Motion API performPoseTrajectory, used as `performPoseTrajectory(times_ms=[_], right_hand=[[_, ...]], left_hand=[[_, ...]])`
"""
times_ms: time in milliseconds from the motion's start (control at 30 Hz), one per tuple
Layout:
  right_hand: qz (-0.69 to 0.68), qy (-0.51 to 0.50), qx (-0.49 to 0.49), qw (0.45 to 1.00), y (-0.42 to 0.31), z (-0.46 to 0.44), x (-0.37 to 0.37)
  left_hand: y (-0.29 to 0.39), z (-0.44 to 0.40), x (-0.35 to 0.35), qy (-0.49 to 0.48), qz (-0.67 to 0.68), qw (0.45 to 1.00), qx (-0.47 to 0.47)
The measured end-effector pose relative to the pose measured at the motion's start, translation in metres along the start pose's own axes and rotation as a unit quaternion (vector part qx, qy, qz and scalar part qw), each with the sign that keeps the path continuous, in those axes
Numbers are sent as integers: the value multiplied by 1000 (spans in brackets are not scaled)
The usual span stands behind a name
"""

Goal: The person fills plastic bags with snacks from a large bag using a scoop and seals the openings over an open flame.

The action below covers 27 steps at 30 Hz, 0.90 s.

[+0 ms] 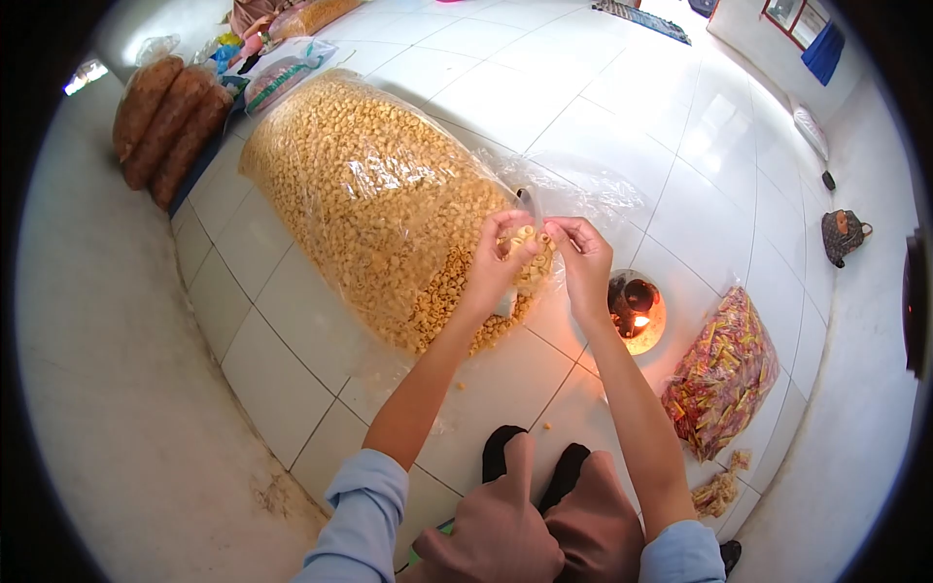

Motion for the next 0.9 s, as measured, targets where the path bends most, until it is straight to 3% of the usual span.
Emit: performPoseTrajectory(times_ms=[67,167,267,367,500,567,600,667,767,900], right_hand=[[-12,22,-11,1000,-4,2,6],[17,-31,24,999,8,-1,1],[84,-30,32,995,15,0,1],[103,-52,5,993,35,3,6],[26,-82,19,996,21,12,20],[103,-92,-106,985,21,10,18],[103,-93,-102,985,21,10,17],[261,-174,-190,930,20,7,15],[352,-206,-236,882,31,4,11],[254,-219,-154,929,49,5,11]], left_hand=[[-13,0,-12,-106,-94,990,-16],[-10,1,-24,-103,-182,976,-56],[-20,3,-32,-129,-125,984,-10],[-12,12,-32,-124,-232,963,58],[-38,14,-63,-103,-201,974,-28],[-42,19,-72,-114,-196,974,-10],[-44,22,-77,-112,-196,974,-15],[-48,25,-82,-122,-236,963,39],[-60,30,-90,-105,-240,964,46],[-72,40,-111,-77,-211,973,-56]])
Point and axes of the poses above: each hand's wrist, its own z-axis away from the middle knuckle, its own x-axis out of the palm, y = z × x, the point moved 1 cm from there along -z, towards the middle knuckle, and after that the axes turned 2 degrees about x, right-handed, at the moved point
